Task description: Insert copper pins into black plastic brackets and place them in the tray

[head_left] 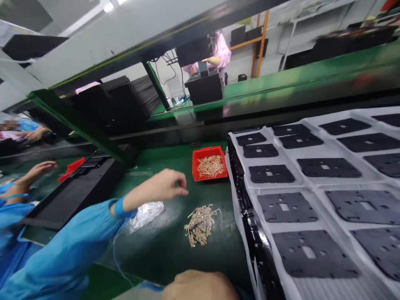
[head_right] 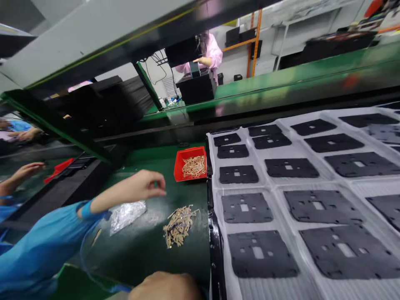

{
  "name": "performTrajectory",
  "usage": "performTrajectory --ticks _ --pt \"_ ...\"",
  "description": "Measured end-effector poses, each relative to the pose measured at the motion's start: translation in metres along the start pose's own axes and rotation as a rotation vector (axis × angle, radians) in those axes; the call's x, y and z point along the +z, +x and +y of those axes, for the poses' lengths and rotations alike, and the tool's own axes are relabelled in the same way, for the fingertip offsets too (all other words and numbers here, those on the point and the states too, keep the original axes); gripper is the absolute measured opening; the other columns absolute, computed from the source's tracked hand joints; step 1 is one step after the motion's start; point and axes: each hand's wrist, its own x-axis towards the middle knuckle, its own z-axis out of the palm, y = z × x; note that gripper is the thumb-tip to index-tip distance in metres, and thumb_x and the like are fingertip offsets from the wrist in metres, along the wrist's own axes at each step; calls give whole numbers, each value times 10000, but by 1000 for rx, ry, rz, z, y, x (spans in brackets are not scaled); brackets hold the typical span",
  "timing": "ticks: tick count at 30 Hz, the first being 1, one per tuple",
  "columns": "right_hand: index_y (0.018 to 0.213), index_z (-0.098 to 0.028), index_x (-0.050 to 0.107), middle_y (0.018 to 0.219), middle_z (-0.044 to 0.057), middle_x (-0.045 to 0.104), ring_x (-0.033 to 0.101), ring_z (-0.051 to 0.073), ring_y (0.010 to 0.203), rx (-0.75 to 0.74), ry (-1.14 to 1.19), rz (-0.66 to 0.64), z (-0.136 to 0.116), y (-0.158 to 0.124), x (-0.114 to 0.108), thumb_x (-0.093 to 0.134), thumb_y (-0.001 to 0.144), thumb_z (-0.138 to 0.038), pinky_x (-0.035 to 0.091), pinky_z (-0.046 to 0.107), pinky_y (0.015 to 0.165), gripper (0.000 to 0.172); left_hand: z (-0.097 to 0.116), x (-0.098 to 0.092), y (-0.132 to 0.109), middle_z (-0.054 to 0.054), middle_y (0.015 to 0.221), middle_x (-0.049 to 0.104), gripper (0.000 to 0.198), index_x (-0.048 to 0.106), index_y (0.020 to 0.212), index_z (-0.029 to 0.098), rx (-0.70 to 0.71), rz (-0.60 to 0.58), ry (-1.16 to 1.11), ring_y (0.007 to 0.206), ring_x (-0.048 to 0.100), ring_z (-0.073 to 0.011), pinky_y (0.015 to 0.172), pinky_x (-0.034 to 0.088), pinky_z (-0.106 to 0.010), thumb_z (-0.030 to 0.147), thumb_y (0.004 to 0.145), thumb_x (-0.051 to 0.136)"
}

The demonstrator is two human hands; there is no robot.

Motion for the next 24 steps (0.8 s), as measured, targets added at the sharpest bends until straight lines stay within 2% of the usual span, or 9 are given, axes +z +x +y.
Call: performTrajectory --ticks 2,4,8,10,13,15,18,22,24 --pt "346 -247 404 284 -94 268 429 112 344 119 -69 -12 6 -13 18 905 689 -564 351 257 462 685 6 25 -31 -37 1013 755 201 727 1043 163 53 -78 -1 884 735 -194 828 634 -397 360 1009 733" --pt "338 -257 426 273 -90 283 456 124 341 104 -102 -57 8 -19 27 903 683 -561 376 263 464 663 10 50 -47 -27 978 747 178 724 1020 164 72 -66 -25 861 727 -187 816 629 -387 341 1009 732" --pt "418 -284 561 352 -63 496 575 159 433 -5 -247 -137 4 -14 23 886 703 -528 438 286 510 497 14 96 -47 -50 1085 729 175 699 1110 162 -17 162 -85 935 721 -205 839 626 -400 312 1020 712" --pt "442 -282 573 373 -56 535 565 163 428 -21 -298 -151 2 -9 19 917 647 -521 417 294 504 466 13 115 -42 -54 1096 725 177 695 1116 159 -76 270 -106 946 720 -209 847 626 -408 312 1027 702" --pt "469 -267 539 355 -54 529 503 158 365 -27 -330 -143 0 -5 16 938 574 -522 321 297 462 486 10 136 -38 -53 1087 731 180 705 1090 162 -118 372 -153 951 721 -212 860 623 -417 332 1032 694" --pt "487 -251 481 383 -30 569 521 167 374 -11 -364 -115 -1 -5 16 909 609 -527 273 300 464 523 7 144 -38 -57 1099 733 189 710 1083 167 -125 433 -213 969 718 -217 875 618 -425 348 1031 694" --pt "519 -244 444 426 -26 602 525 159 401 -21 -384 -79 -2 -3 15 863 691 -500 227 303 471 521 3 146 -41 -54 1094 719 196 702 1049 171 -130 542 -358 971 698 -218 885 598 -429 366 1027 692" --pt "530 -240 471 453 -41 609 505 152 421 -51 -358 -36 -10 13 -2 826 775 -497 246 319 473 502 4 132 -53 -64 1123 651 265 646 846 183 -135 672 -663 1070 622 -241 929 538 -416 393 996 705" --pt "544 -245 535 465 -34 616 557 174 464 2 -253 23 -21 25 -21 773 849 -536 317 321 498 484 9 122 -63 -70 1155 634 276 655 866 200 -130 676 -878 1056 611 -229 899 539 -372 436 1009 675"
